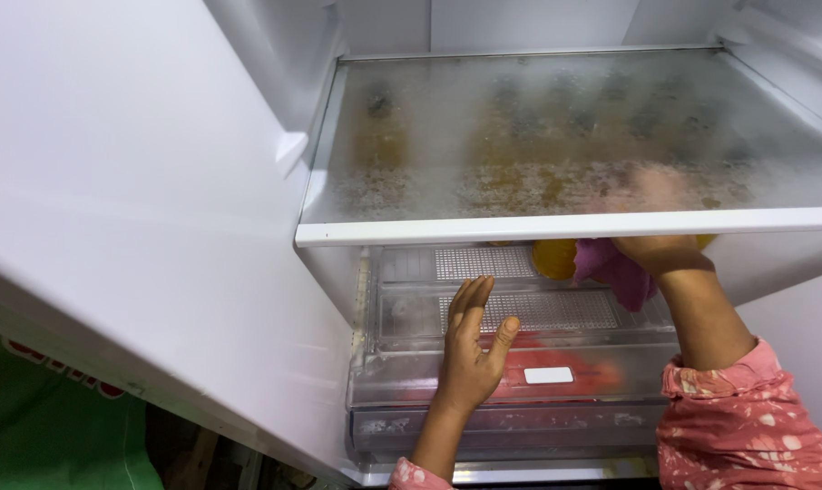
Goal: The person repeatedly picks up yellow liquid-filled bottles from a table, wipes each with a pink cloth, and places them into the bottom shelf of an open refrigerator. The person also wipes the interior shelf and door frame of the refrigerator with the cloth.
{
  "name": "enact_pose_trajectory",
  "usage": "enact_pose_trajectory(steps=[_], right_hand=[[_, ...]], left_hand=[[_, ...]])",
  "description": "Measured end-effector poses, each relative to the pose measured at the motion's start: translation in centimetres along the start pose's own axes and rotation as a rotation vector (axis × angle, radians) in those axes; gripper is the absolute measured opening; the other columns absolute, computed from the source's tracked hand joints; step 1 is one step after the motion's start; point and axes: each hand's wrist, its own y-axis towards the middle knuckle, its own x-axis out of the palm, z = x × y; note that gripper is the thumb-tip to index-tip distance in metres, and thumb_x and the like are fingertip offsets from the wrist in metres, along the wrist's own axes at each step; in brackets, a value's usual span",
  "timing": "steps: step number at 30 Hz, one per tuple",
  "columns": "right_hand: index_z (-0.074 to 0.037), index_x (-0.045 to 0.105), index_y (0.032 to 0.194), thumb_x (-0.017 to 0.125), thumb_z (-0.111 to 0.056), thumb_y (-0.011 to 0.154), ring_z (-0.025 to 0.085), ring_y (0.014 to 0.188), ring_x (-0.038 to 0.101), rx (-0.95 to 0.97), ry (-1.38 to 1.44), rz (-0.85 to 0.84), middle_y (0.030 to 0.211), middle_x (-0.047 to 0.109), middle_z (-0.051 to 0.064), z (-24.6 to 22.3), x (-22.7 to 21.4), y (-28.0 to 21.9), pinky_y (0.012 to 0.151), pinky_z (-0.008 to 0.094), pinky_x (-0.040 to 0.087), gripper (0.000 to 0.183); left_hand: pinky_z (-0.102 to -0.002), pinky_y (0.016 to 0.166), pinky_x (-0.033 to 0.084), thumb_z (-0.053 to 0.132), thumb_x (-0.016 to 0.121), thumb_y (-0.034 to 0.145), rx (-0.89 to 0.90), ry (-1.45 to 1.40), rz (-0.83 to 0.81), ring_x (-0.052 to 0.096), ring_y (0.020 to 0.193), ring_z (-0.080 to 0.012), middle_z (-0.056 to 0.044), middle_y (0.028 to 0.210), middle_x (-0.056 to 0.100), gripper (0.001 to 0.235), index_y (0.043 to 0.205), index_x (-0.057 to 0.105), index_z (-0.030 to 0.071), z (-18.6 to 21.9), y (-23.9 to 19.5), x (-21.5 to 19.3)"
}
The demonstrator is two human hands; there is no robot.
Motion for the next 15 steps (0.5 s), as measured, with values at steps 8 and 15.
enact_pose_trajectory(steps=[8, 15], right_hand=[[0.0, 0.071, 0.1, 0.082, -0.027, 0.076, 0.039, 0.093, 0.065, 0.041, -0.095, -0.058, 0.102, 0.068, 0.023, -7.7, -4.2, -0.9, 0.087, 0.049, 0.053, 0.037], [-0.004, 0.067, 0.111, 0.062, -0.022, 0.094, 0.022, 0.086, 0.077, 0.55, 1.073, -0.31, 0.097, 0.076, 0.014, -18.8, -2.6, -3.0, 0.077, 0.038, 0.062, 0.025]], left_hand=[[-0.049, 0.124, 0.03, 0.043, 0.063, 0.101, -0.015, -0.003, -0.002, 0.035, 0.154, -0.039, -0.024, 0.157, 0.047, 0.066, 0.149, 0.049, -0.001, 0.9, 0.3, -0.3], [-0.036, 0.095, 0.055, 0.017, 0.08, 0.09, -0.104, -0.327, -0.062, 0.07, 0.11, -0.035, -0.021, 0.117, 0.072, 0.05, 0.13, 0.059, -0.004, -0.1, -0.4, -0.2]])
